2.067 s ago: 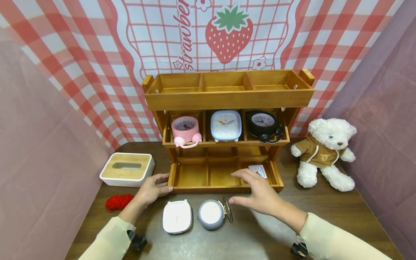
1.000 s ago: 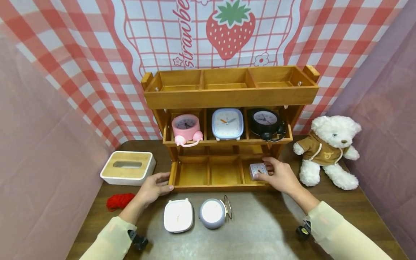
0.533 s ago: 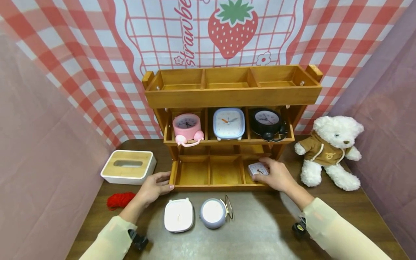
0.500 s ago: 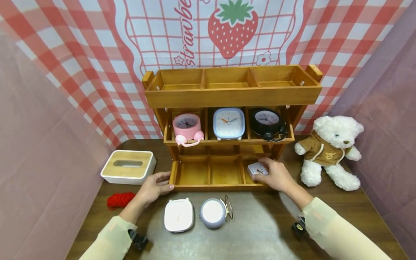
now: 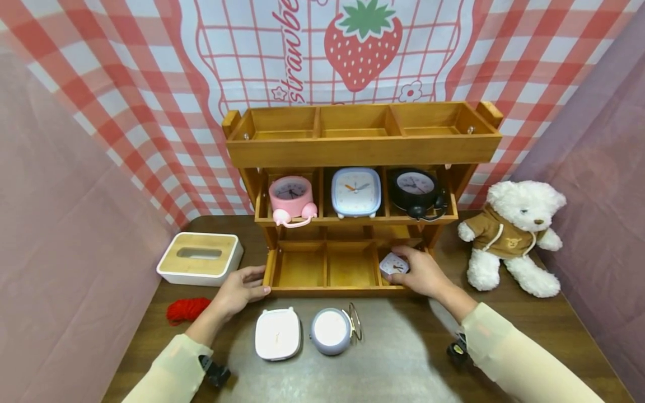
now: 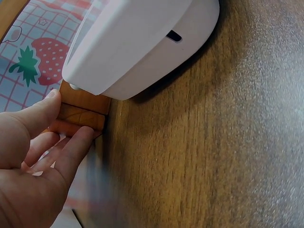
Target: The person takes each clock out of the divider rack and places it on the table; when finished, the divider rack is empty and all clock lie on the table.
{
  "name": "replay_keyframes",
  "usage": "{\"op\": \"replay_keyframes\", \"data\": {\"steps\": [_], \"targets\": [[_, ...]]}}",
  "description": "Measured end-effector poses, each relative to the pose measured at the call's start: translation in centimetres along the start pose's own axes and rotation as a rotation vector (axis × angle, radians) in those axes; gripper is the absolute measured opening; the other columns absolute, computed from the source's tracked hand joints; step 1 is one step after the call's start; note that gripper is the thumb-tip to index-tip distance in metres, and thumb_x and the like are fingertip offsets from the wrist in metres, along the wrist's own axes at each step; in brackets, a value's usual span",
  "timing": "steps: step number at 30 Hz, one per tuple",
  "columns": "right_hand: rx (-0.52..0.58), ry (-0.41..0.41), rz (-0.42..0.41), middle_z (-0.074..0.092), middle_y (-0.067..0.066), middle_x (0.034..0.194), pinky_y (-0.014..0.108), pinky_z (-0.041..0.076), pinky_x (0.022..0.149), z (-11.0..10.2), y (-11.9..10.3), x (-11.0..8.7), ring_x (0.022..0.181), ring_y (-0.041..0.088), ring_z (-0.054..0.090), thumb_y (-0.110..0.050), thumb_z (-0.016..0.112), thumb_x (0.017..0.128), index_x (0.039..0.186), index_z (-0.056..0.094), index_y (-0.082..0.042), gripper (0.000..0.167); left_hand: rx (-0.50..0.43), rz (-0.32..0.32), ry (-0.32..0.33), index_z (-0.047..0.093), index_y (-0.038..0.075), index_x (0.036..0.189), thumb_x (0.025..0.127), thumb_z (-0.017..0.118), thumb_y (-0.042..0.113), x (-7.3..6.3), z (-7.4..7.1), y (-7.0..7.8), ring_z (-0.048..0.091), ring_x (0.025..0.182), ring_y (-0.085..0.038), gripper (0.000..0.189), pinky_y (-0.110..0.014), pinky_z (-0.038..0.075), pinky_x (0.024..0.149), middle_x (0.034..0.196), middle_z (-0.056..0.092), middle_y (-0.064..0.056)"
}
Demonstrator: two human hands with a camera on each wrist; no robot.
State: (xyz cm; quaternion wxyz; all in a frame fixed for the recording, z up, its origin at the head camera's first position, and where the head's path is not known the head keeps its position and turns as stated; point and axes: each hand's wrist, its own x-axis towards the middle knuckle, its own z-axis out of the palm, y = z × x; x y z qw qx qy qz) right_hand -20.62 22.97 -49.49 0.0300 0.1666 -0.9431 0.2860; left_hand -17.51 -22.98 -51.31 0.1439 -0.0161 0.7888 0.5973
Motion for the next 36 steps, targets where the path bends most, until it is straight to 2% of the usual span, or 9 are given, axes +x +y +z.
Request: {"op": "replay_keyframes", "data": {"steps": [12,18,22,27,36], "targets": [[-0.023,-0.005,-0.029,0.072,0.019,0.116,0.049,0.056,0.082,0.3,0.0,0.4,0.095,0.032,0.068,-0.024,0.092,0.073,0.127,0.067,-0.001,0.064,0.006,0.024,-0.010,0.047,-0.010,0.146,0.091,0.076,0.000,-0.3,0.0,0.4,0.054,0.133,-0.046,0.063,-0.037,0.060,0.094,0.147,0.049,-0.035],[-0.018,0.030,-0.017,0.074,0.015,0.111,0.043,0.055,0.077,0.4,0.4,0.3,0.089,0.027,0.067,-0.027,0.091,0.073,0.124,0.070,-0.004,0.060,0.003,0.024,-0.007,0.047,-0.010,0.146,0.091,0.075,0.000,-0.5,0.0,0.6,0.053,0.134,-0.047,0.064,-0.038,0.060,0.094,0.147,0.049,-0.035],[-0.007,0.051,-0.016,0.075,0.015,0.110,0.040,0.054,0.075,-0.2,0.3,0.1,0.088,0.026,0.067,-0.026,0.090,0.073,0.122,0.072,-0.005,0.057,0.000,0.029,-0.007,0.047,-0.011,0.146,0.091,0.075,-0.001,-0.5,0.1,0.5,0.054,0.134,-0.047,0.064,-0.038,0.060,0.094,0.147,0.049,-0.035],[0.016,0.074,-0.022,0.073,0.015,0.118,0.041,0.054,0.079,-1.4,-0.3,-0.3,0.095,0.027,0.068,-0.026,0.091,0.074,0.122,0.073,-0.007,0.054,0.007,0.023,0.001,0.048,-0.010,0.146,0.090,0.076,0.000,-0.4,0.1,0.4,0.054,0.133,-0.046,0.063,-0.036,0.060,0.094,0.147,0.049,-0.034],[0.019,0.128,-0.132,0.075,0.009,0.116,0.040,0.055,0.079,-3.2,-1.4,-1.9,0.097,0.023,0.068,-0.024,0.093,0.072,0.119,0.074,-0.009,0.053,0.008,0.025,-0.007,0.047,-0.010,0.146,0.090,0.076,0.000,-0.5,0.1,0.5,0.054,0.133,-0.046,0.063,-0.037,0.060,0.093,0.147,0.049,-0.035]]}}
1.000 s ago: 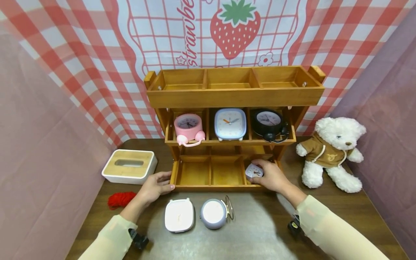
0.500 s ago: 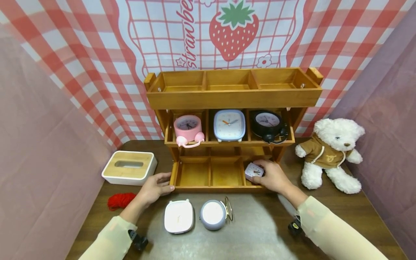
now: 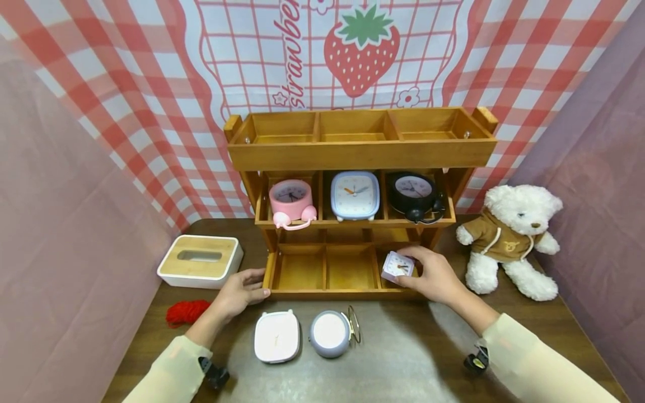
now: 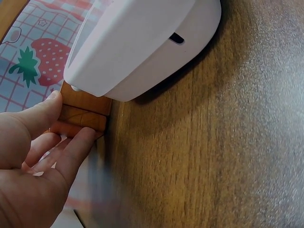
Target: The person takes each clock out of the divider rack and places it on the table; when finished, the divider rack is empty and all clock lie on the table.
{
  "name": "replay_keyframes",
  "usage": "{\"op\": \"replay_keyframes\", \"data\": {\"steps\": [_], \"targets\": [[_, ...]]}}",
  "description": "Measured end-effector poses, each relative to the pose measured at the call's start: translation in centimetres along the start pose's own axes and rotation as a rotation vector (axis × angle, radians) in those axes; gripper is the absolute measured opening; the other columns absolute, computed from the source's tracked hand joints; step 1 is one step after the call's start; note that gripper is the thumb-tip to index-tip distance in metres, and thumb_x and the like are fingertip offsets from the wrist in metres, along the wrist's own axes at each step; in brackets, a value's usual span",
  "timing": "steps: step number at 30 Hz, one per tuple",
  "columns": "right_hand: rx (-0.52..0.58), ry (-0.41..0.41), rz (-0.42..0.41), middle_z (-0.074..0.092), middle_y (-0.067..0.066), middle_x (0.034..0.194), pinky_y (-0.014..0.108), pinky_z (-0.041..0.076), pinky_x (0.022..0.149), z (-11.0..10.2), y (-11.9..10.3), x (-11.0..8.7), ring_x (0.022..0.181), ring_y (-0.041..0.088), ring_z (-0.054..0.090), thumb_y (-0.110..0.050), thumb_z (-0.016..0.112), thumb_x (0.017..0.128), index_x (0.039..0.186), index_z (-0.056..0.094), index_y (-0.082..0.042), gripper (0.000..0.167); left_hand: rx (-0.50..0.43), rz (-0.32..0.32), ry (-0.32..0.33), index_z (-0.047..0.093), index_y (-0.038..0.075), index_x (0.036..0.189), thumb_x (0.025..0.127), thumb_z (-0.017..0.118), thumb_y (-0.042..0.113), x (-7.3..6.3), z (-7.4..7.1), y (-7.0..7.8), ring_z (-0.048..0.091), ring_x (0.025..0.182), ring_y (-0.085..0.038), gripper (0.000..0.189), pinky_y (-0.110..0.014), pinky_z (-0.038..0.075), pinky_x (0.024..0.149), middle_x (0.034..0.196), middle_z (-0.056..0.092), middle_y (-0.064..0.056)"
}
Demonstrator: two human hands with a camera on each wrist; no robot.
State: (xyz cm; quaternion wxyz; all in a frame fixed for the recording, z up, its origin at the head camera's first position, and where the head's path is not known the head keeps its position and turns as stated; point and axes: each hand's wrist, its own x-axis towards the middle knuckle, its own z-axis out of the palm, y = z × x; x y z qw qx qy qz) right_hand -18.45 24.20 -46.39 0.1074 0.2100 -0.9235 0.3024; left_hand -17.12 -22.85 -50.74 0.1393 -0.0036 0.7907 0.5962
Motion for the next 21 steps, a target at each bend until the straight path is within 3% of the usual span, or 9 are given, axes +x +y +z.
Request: {"op": "replay_keyframes", "data": {"steps": [9,21], "targets": [[0.043,-0.008,-0.087,0.072,0.001,0.119,0.042,0.058,0.080,-1.0,-1.6,-2.7,0.100,0.017,0.067,-0.019,0.093,0.072,0.119,0.072,-0.011,0.052,0.002,-0.026,0.014,0.049,-0.008,0.145,0.090,0.076,-0.002,0.3,0.1,0.0,0.055,0.133,-0.045,0.062,-0.038,0.061,0.093,0.147,0.051,-0.033],[0.086,-0.090,-0.193,0.071,-0.005,0.121,0.036,0.059,0.091,0.1,-2.9,-6.3,0.107,0.014,0.067,-0.020,0.095,0.067,0.118,0.073,-0.014,0.056,0.001,-0.029,0.010,0.048,-0.009,0.146,0.090,0.076,-0.002,0.1,0.0,0.2,0.054,0.133,-0.046,0.063,-0.038,0.060,0.094,0.146,0.050,-0.034]]}}
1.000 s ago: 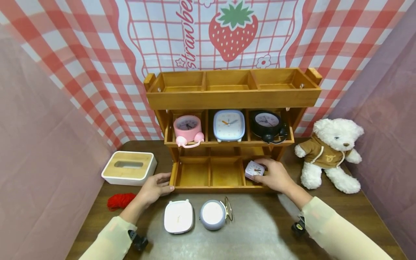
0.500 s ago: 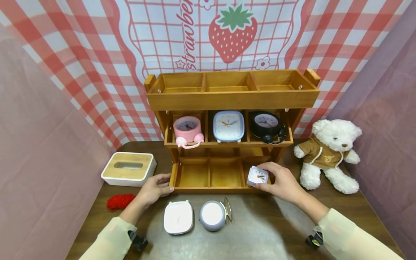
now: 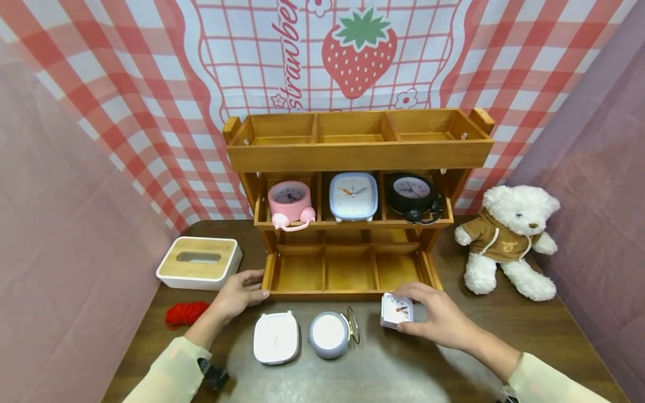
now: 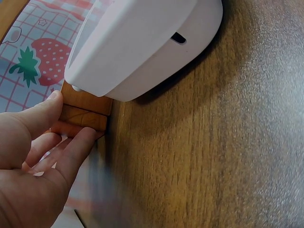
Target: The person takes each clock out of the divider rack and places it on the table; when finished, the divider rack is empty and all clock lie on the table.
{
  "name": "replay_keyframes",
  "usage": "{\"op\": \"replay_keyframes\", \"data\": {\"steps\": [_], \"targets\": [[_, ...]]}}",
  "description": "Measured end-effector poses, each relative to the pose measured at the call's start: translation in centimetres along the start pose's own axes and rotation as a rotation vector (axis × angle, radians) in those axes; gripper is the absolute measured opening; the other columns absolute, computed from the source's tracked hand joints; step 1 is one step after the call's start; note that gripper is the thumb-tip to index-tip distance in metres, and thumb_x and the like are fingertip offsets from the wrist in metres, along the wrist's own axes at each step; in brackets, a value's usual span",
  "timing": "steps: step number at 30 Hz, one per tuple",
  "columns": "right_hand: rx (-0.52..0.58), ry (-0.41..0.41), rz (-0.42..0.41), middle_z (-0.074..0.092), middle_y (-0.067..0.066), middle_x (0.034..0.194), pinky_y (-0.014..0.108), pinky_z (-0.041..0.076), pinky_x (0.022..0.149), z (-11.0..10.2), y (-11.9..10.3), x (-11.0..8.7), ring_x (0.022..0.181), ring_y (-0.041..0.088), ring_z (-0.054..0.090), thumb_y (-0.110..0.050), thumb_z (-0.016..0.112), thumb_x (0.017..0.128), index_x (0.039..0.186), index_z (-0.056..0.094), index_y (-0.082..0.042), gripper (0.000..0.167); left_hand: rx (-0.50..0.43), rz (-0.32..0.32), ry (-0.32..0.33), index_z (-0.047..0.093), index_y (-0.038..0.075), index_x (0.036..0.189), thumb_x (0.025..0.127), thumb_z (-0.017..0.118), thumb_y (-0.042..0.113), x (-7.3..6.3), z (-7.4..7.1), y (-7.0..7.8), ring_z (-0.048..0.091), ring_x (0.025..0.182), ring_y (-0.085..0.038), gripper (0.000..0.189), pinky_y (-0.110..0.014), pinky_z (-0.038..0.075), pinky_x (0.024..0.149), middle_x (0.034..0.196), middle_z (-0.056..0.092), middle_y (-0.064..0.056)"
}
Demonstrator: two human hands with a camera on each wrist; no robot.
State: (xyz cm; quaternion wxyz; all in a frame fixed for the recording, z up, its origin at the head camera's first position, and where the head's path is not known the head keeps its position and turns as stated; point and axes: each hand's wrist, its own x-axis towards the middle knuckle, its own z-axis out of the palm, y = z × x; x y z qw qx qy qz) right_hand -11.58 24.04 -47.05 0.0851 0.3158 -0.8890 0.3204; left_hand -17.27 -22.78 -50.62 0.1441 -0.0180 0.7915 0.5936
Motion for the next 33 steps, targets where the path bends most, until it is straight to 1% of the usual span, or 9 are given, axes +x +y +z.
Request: {"op": "replay_keyframes", "data": {"steps": [3,7,11,15,18,19,23,27,33], "targets": [[0.008,-0.035,-0.002,0.071,-0.005,0.122,0.036,0.059,0.091,0.5,-0.1,-0.6,0.108,0.013,0.067,-0.022,0.095,0.067,0.118,0.073,-0.016,0.056,0.006,0.000,-0.001,0.048,-0.009,0.146,0.090,0.076,-0.001,0.0,0.0,0.0,0.055,0.133,-0.045,0.064,-0.038,0.060,0.094,0.146,0.051,-0.034],[0.016,-0.085,0.016,0.070,-0.005,0.124,0.038,0.059,0.092,1.1,-0.3,-1.1,0.109,0.013,0.067,-0.024,0.094,0.069,0.121,0.072,-0.017,0.057,0.017,0.002,-0.001,0.049,-0.008,0.146,0.090,0.077,0.001,0.1,0.0,0.1,0.055,0.133,-0.045,0.064,-0.039,0.060,0.094,0.146,0.050,-0.033],[0.018,-0.116,0.022,0.070,-0.003,0.124,0.039,0.059,0.092,1.7,-0.4,-1.6,0.108,0.014,0.067,-0.025,0.093,0.070,0.122,0.071,-0.015,0.058,0.021,0.000,0.001,0.049,-0.008,0.146,0.090,0.077,0.000,0.1,-0.1,0.1,0.055,0.133,-0.045,0.063,-0.040,0.060,0.094,0.146,0.051,-0.033],[0.026,-0.125,0.007,0.070,-0.003,0.123,0.037,0.059,0.089,2.3,-0.2,-1.9,0.106,0.014,0.067,-0.025,0.093,0.068,0.121,0.071,-0.015,0.058,0.021,-0.004,0.004,0.049,-0.008,0.146,0.089,0.077,0.000,0.1,0.0,0.1,0.055,0.132,-0.045,0.063,-0.039,0.061,0.094,0.146,0.051,-0.033],[0.032,-0.130,0.004,0.070,-0.005,0.123,0.036,0.059,0.089,2.6,0.0,-2.2,0.106,0.014,0.067,-0.025,0.094,0.067,0.121,0.071,-0.017,0.059,0.015,0.001,0.004,0.049,-0.009,0.146,0.089,0.077,-0.001,0.1,0.0,0.1,0.055,0.132,-0.045,0.063,-0.039,0.060,0.094,0.146,0.051,-0.033],[0.034,-0.131,0.005,0.070,-0.006,0.123,0.036,0.059,0.089,2.8,0.1,-2.3,0.106,0.014,0.067,-0.024,0.094,0.067,0.121,0.071,-0.017,0.059,0.013,0.002,0.006,0.049,-0.009,0.145,0.089,0.077,-0.001,0.1,0.0,0.1,0.055,0.132,-0.045,0.063,-0.039,0.060,0.094,0.146,0.051,-0.033],[0.034,-0.127,-0.012,0.071,-0.002,0.123,0.042,0.059,0.092,3.0,0.3,-2.5,0.108,0.018,0.068,-0.024,0.094,0.067,0.121,0.070,-0.017,0.060,0.019,0.006,0.010,0.049,-0.009,0.145,0.089,0.077,-0.001,0.2,0.0,-0.1,0.055,0.132,-0.045,0.063,-0.039,0.060,0.094,0.146,0.051,-0.033],[0.028,-0.121,-0.023,0.071,0.000,0.123,0.044,0.059,0.092,3.2,0.5,-2.8,0.109,0.021,0.068,-0.024,0.094,0.068,0.121,0.070,-0.017,0.059,0.019,0.007,0.012,0.049,-0.009,0.145,0.089,0.077,-0.001,0.0,0.1,-0.2,0.055,0.133,-0.045,0.063,-0.039,0.060,0.094,0.146,0.051,-0.033],[0.035,-0.130,0.001,0.070,-0.001,0.124,0.046,0.058,0.094,3.2,0.5,-3.0,0.111,0.022,0.067,-0.024,0.094,0.068,0.122,0.070,-0.018,0.059,0.020,0.008,0.014,0.049,-0.009,0.145,0.089,0.077,-0.001,0.0,0.2,-0.2,0.055,0.133,-0.045,0.063,-0.037,0.061,0.093,0.146,0.051,-0.033]]}}
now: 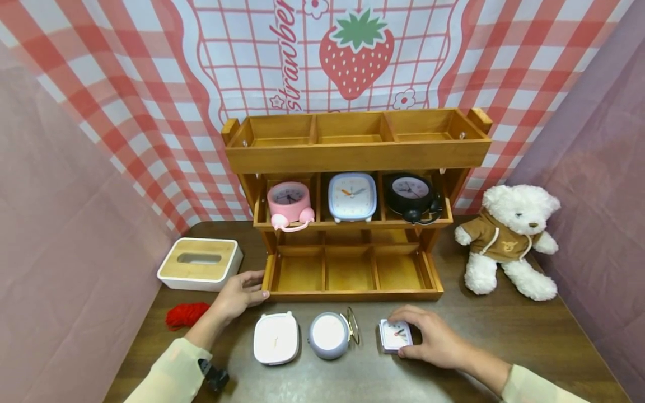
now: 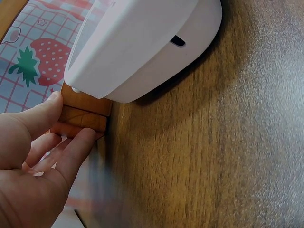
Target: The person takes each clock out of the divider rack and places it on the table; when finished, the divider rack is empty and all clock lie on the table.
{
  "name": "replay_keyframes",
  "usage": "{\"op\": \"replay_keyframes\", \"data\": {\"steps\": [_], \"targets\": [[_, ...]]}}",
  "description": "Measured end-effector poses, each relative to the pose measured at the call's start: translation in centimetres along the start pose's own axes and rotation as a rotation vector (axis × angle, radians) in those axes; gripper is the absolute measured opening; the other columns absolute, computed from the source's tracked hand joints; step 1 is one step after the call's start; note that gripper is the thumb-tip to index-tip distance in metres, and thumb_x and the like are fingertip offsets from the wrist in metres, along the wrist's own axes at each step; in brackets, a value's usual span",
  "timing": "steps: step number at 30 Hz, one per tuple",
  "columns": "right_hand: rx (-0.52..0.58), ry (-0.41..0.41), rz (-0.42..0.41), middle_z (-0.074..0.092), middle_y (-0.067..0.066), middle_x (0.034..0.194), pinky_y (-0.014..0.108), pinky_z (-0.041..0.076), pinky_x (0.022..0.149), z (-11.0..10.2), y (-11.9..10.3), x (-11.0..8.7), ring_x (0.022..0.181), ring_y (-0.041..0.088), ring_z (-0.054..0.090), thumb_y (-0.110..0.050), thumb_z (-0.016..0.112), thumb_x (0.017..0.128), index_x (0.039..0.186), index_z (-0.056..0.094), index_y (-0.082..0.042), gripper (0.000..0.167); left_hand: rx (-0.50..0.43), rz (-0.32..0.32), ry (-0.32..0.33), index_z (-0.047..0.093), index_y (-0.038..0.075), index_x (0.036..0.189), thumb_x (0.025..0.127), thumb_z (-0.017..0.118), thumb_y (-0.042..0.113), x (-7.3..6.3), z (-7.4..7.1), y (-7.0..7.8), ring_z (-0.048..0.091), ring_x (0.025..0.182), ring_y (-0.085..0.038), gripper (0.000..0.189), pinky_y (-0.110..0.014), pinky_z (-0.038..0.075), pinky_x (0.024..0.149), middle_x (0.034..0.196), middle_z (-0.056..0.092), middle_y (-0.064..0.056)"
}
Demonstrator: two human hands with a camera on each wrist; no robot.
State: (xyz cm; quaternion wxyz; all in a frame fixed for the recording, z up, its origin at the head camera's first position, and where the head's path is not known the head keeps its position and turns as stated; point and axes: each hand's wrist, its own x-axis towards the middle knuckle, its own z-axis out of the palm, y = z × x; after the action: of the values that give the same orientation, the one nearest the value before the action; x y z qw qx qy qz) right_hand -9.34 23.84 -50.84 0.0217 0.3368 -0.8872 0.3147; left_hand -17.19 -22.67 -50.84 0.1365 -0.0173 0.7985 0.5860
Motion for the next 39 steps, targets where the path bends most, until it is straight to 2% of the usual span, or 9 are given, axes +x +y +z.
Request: {"op": "replay_keyframes", "data": {"steps": [7,12,16,22,25,32,35,39], "targets": [[0.001,-0.021,0.023,0.070,0.001,0.127,0.051,0.056,0.097,-0.2,-0.1,-0.1,0.114,0.024,0.067,-0.027,0.094,0.069,0.123,0.069,-0.017,0.061,-0.021,-0.012,-0.004,0.049,-0.009,0.145,0.089,0.076,-0.002,0.0,0.1,0.0,0.054,0.133,-0.045,0.063,-0.038,0.061,0.093,0.146,0.051,-0.033],[0.018,0.021,-0.024,0.070,0.002,0.126,0.043,0.059,0.094,-1.0,-0.4,0.6,0.112,0.019,0.067,-0.027,0.092,0.074,0.123,0.070,-0.015,0.055,-0.027,-0.015,-0.003,0.049,-0.009,0.145,0.089,0.076,-0.003,0.0,0.1,0.1,0.055,0.133,-0.045,0.062,-0.038,0.061,0.092,0.146,0.051,-0.033],[0.050,0.064,-0.079,0.070,0.003,0.125,0.036,0.060,0.091,-2.3,-1.3,2.0,0.112,0.017,0.067,-0.023,0.089,0.080,0.125,0.068,-0.018,0.051,-0.032,-0.008,-0.017,0.047,-0.011,0.146,0.090,0.075,-0.003,-0.1,0.1,0.2,0.053,0.134,-0.046,0.063,-0.038,0.061,0.093,0.147,0.049,-0.034],[0.124,0.076,-0.087,0.067,-0.003,0.129,0.036,0.060,0.092,-3.9,-3.9,5.5,0.115,0.014,0.065,-0.026,0.085,0.086,0.132,0.065,-0.022,0.050,-0.043,-0.004,-0.022,0.046,-0.011,0.147,0.090,0.074,-0.004,-0.2,0.0,0.4,0.052,0.135,-0.047,0.063,-0.039,0.061,0.093,0.148,0.048,-0.035],[0.169,0.088,-0.114,0.065,-0.001,0.132,0.036,0.061,0.092,-4.2,-5.7,7.8,0.115,0.014,0.065,-0.029,0.084,0.088,0.135,0.064,-0.020,0.052,-0.029,-0.009,-0.016,0.047,-0.010,0.146,0.090,0.074,-0.003,-0.1,0.0,0.4,0.053,0.134,-0.045,0.063,-0.038,0.061,0.093,0.149,0.048,-0.033],[0.121,0.159,-0.241,0.066,0.002,0.132,0.033,0.058,0.097,-4.9,-10.2,13.7,0.114,0.015,0.065,-0.029,0.086,0.085,0.136,0.064,-0.013,0.058,-0.034,-0.006,-0.021,0.048,-0.010,0.146,0.090,0.075,-0.002,0.0,-0.1,0.0,0.053,0.135,-0.045,0.062,-0.038,0.061,0.093,0.149,0.048,-0.032],[0.085,0.177,-0.229,0.065,0.002,0.134,0.033,0.055,0.101,-5.0,-11.7,15.8,0.120,0.016,0.063,-0.032,0.086,0.084,0.136,0.064,-0.012,0.060,-0.035,0.007,-0.025,0.047,-0.010,0.146,0.091,0.074,-0.002,0.0,-0.2,-0.2,0.053,0.135,-0.046,0.062,-0.037,0.060,0.094,0.148,0.048,-0.034],[0.053,0.224,-0.164,0.065,0.005,0.138,0.035,0.055,0.102,-5.0,-13.1,18.3,0.123,0.018,0.062,-0.034,0.085,0.084,0.136,0.064,-0.010,0.061,-0.034,0.014,-0.024,0.047,-0.011,0.146,0.091,0.074,-0.002,0.0,-0.2,-0.2,0.052,0.135,-0.047,0.062,-0.037,0.060,0.094,0.148,0.049,-0.034]]}}
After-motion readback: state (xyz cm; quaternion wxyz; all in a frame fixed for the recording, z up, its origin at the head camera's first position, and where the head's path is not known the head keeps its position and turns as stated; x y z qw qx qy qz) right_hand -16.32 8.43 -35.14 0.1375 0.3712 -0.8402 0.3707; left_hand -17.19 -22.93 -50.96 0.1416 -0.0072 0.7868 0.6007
